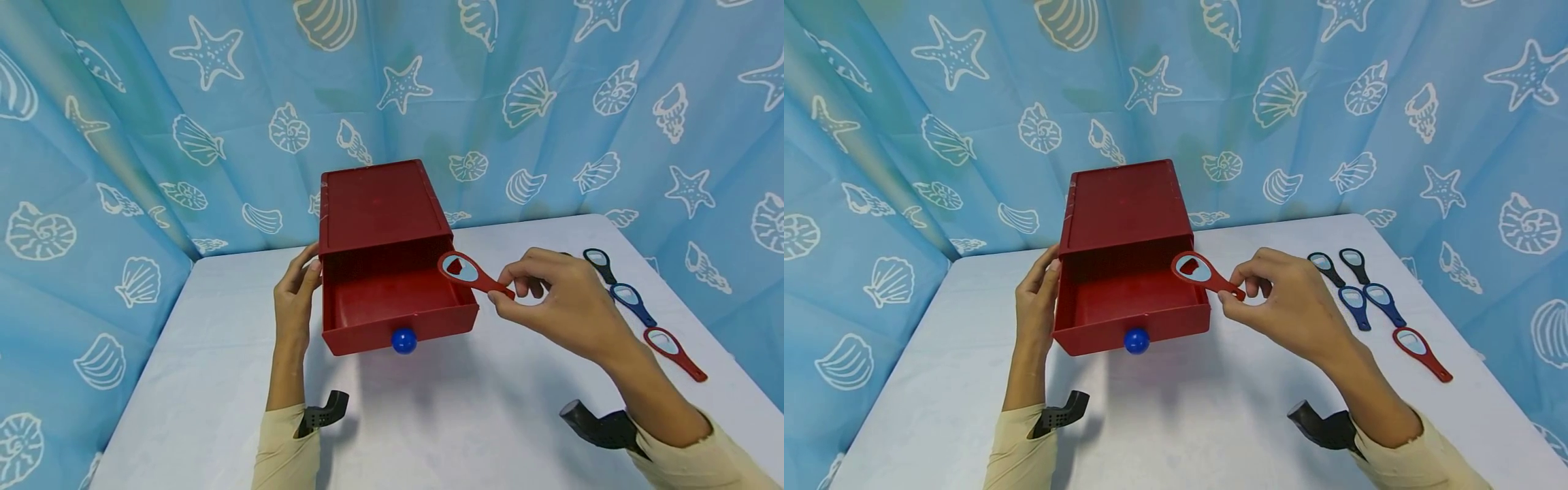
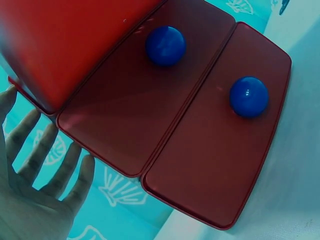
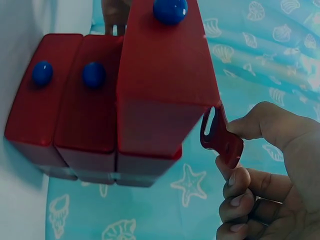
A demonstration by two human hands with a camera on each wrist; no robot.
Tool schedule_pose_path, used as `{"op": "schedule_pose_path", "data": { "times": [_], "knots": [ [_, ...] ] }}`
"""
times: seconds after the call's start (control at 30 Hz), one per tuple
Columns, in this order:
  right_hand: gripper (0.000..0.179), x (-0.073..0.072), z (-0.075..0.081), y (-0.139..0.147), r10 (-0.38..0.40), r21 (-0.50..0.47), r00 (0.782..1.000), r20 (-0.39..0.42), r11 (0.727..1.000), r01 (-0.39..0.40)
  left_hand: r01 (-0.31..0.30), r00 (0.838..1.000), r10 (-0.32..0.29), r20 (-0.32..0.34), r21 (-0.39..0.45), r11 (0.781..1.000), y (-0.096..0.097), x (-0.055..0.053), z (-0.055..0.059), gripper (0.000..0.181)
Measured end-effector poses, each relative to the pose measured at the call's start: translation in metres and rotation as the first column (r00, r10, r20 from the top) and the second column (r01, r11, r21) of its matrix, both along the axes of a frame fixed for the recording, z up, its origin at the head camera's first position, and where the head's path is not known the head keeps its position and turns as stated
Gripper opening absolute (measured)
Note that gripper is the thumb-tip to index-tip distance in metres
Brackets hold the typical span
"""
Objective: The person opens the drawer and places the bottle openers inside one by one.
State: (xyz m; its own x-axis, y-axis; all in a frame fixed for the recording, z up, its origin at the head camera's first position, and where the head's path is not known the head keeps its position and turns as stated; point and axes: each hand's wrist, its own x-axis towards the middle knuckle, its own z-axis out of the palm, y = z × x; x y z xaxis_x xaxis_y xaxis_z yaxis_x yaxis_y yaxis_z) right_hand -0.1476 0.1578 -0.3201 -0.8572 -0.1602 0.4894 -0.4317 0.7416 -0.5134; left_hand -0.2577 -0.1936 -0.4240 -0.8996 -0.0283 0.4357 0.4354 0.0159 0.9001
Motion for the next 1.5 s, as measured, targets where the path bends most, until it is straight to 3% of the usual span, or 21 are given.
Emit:
{"op": "schedule_pose_path", "data": {
  "times": [0.43, 0.7, 0.97, 1.17, 1.5],
  "knots": [
    [0.012, -0.017, -0.003, -0.028, 0.074, -0.017, 0.997, 0.034, 0.997, -0.073, 0.006, 1.0, -0.006, 0.005, 0.013, 1.0, 0.0, 0.0, 0.0, 0.041],
    [0.011, -0.018, 0.001, -0.029, 0.069, -0.014, 0.987, 0.142, 0.998, -0.068, 0.028, 0.999, -0.029, 0.021, 0.032, 0.999, 0.004, -0.003, 0.001, 0.04],
    [0.013, -0.012, -0.01, -0.024, 0.021, -0.06, 0.999, 0.024, 0.998, -0.019, 0.018, 1.0, -0.018, 0.018, 0.028, 0.999, -0.002, -0.002, 0.0, 0.043],
    [0.015, -0.007, -0.018, -0.011, 0.017, -0.054, 0.996, -0.088, 0.998, -0.022, 0.017, 1.0, -0.018, 0.015, 0.037, 0.999, -0.002, -0.001, -0.001, 0.039],
    [0.017, 0.003, -0.04, 0.022, -0.068, -0.004, 0.994, -0.083, 0.998, 0.068, 0.005, 1.0, -0.005, 0.015, 0.019, 1.0, 0.001, -0.001, 0.0, 0.04]
  ]
}}
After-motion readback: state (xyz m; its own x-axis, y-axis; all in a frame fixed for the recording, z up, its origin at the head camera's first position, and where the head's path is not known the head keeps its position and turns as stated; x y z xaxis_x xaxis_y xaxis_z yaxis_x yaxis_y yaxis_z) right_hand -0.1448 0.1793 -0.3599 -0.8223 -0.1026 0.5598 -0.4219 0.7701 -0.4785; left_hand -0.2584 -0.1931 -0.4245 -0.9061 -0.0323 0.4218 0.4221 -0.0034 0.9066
